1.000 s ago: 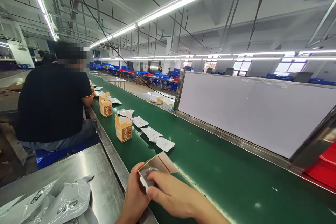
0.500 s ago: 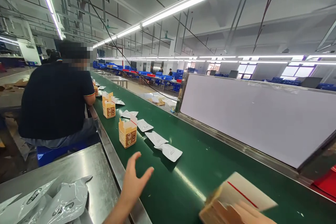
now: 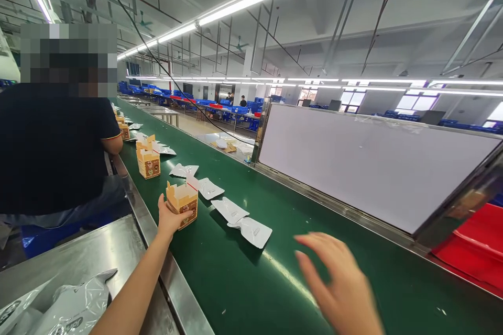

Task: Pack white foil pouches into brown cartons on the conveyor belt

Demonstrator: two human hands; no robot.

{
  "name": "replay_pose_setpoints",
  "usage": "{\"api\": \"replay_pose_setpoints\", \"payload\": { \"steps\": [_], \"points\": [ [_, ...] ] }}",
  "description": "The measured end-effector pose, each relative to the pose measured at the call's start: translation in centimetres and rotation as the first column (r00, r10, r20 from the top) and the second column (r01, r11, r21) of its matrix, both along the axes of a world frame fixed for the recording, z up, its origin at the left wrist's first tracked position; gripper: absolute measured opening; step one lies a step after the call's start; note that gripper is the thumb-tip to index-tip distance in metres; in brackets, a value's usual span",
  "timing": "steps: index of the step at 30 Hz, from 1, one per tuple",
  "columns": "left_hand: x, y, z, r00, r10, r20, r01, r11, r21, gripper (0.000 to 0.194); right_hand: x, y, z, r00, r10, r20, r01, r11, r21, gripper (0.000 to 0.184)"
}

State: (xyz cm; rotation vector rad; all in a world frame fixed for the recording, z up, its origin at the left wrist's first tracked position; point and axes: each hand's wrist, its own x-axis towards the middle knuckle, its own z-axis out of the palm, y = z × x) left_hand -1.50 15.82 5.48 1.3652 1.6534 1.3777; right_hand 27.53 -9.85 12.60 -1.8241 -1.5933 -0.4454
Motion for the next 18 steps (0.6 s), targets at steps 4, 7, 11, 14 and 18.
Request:
{"api": "replay_pose_setpoints", "payload": {
  "steps": [4,7,11,14,18],
  "points": [
    [0.5,-1.4,-0.6,1.0,-0.024,0.001,0.024,1.0,0.018,0.067,-2.5,9.4,-5.1,0.981,-0.1,-0.164,0.032,0.928,-0.372,0.045],
    [0.9,-4.6,-0.8,0.999,-0.032,-0.024,0.035,0.992,0.12,0.064,-3.1,12.1,-8.8,0.967,-0.132,-0.216,0.052,0.938,-0.342,0.046],
    [1.7,-9.6,-1.2,0.99,-0.141,-0.031,0.144,0.951,0.275,0.063,-2.0,10.2,-9.8,0.926,-0.162,-0.342,0.075,0.965,-0.252,0.042],
    [2.0,-12.5,-1.5,0.979,-0.198,-0.053,0.205,0.939,0.276,0.066,-1.5,6.5,-7.2,0.879,-0.205,-0.431,0.15,0.976,-0.159,0.04],
    [2.5,-14.9,-1.2,0.973,-0.219,-0.074,0.231,0.94,0.251,0.066,-4.0,0.7,-1.4,0.875,-0.051,-0.481,0.202,0.942,0.267,0.03]
  ]
}}
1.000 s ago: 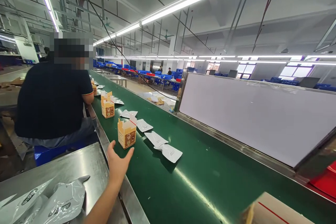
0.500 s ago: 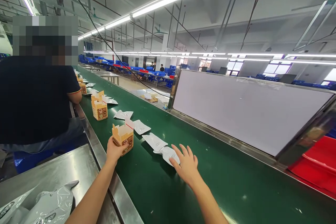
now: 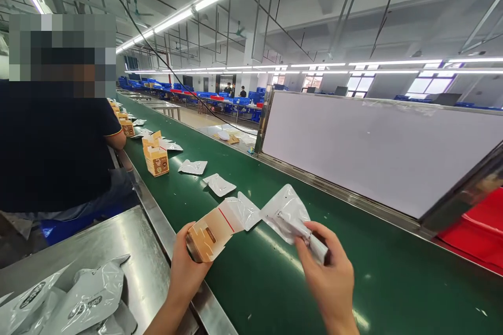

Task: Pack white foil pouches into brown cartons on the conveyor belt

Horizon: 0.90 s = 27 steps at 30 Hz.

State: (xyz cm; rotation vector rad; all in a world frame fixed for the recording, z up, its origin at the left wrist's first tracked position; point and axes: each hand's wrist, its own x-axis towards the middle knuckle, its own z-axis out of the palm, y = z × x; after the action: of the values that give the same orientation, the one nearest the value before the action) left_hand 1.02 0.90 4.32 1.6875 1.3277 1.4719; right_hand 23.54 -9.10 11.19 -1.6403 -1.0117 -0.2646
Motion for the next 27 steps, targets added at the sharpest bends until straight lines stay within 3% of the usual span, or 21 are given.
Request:
{"api": "replay_pose_setpoints", "payload": {
  "steps": [2,3,5,7,11,13,16,18,20,22,24,25,26,27],
  "points": [
    [0.4,-1.0,0.3,0.999,-0.044,-0.019,0.044,0.999,0.01,0.066,-2.2,-1.9,2.4,0.973,0.135,0.189,-0.173,0.964,0.2,0.022],
    [0.6,-1.6,0.4,0.998,-0.064,-0.02,0.064,0.998,0.011,0.066,-3.2,-2.4,3.2,0.916,0.218,0.336,-0.298,0.932,0.209,0.022],
    [1.0,-2.6,0.6,0.997,-0.081,0.003,0.081,0.997,0.008,0.067,-4.7,-2.8,4.0,0.729,0.363,0.58,-0.484,0.873,0.061,0.028],
    [1.1,-3.3,0.6,0.998,-0.066,0.015,0.066,0.997,0.035,0.068,-5.4,-2.5,4.1,0.572,0.453,0.683,-0.505,0.851,-0.142,0.034],
    [1.1,-3.9,0.4,0.993,-0.048,-0.106,0.069,0.976,0.207,0.065,-5.4,-2.2,3.7,0.415,0.599,0.685,-0.425,0.793,-0.436,0.038],
    [1.2,-4.1,0.3,0.987,-0.039,-0.153,0.077,0.964,0.255,0.064,-5.5,-2.2,3.7,0.397,0.678,0.619,-0.402,0.734,-0.547,0.034],
    [1.9,-4.8,0.1,0.979,-0.079,-0.187,0.134,0.943,0.306,0.061,-5.9,-1.9,3.6,0.385,0.819,0.426,-0.43,0.567,-0.702,0.027],
    [2.4,-5.5,0.0,0.957,-0.157,-0.245,0.242,0.898,0.367,0.058,-6.2,-1.4,3.4,0.288,0.887,0.36,-0.438,0.457,-0.774,0.02],
    [2.8,-6.0,0.0,0.936,-0.205,-0.285,0.312,0.859,0.407,0.057,-6.2,-1.1,3.5,0.184,0.923,0.338,-0.419,0.385,-0.822,0.016],
    [3.1,-6.3,0.0,0.937,-0.213,-0.276,0.314,0.858,0.406,0.058,-6.0,-1.2,4.2,0.186,0.955,0.231,-0.452,0.292,-0.843,0.018],
    [3.5,-6.6,0.0,0.945,-0.225,-0.237,0.296,0.898,0.326,0.061,-5.7,-1.9,5.2,0.255,0.966,0.045,-0.57,0.188,-0.8,0.033],
    [3.8,-6.8,-0.1,0.95,-0.23,-0.209,0.281,0.924,0.258,0.063,-5.5,-2.5,5.7,0.318,0.948,-0.018,-0.616,0.192,-0.764,0.042],
    [4.1,-7.1,-0.1,0.953,-0.244,-0.181,0.276,0.944,0.183,0.066,-5.3,-3.2,6.0,0.392,0.919,-0.034,-0.631,0.242,-0.737,0.045],
    [4.6,-7.5,-0.2,0.952,-0.266,-0.152,0.284,0.952,0.116,0.069,-4.9,-4.0,6.0,0.474,0.88,0.007,-0.609,0.334,-0.719,0.041]
  ]
}}
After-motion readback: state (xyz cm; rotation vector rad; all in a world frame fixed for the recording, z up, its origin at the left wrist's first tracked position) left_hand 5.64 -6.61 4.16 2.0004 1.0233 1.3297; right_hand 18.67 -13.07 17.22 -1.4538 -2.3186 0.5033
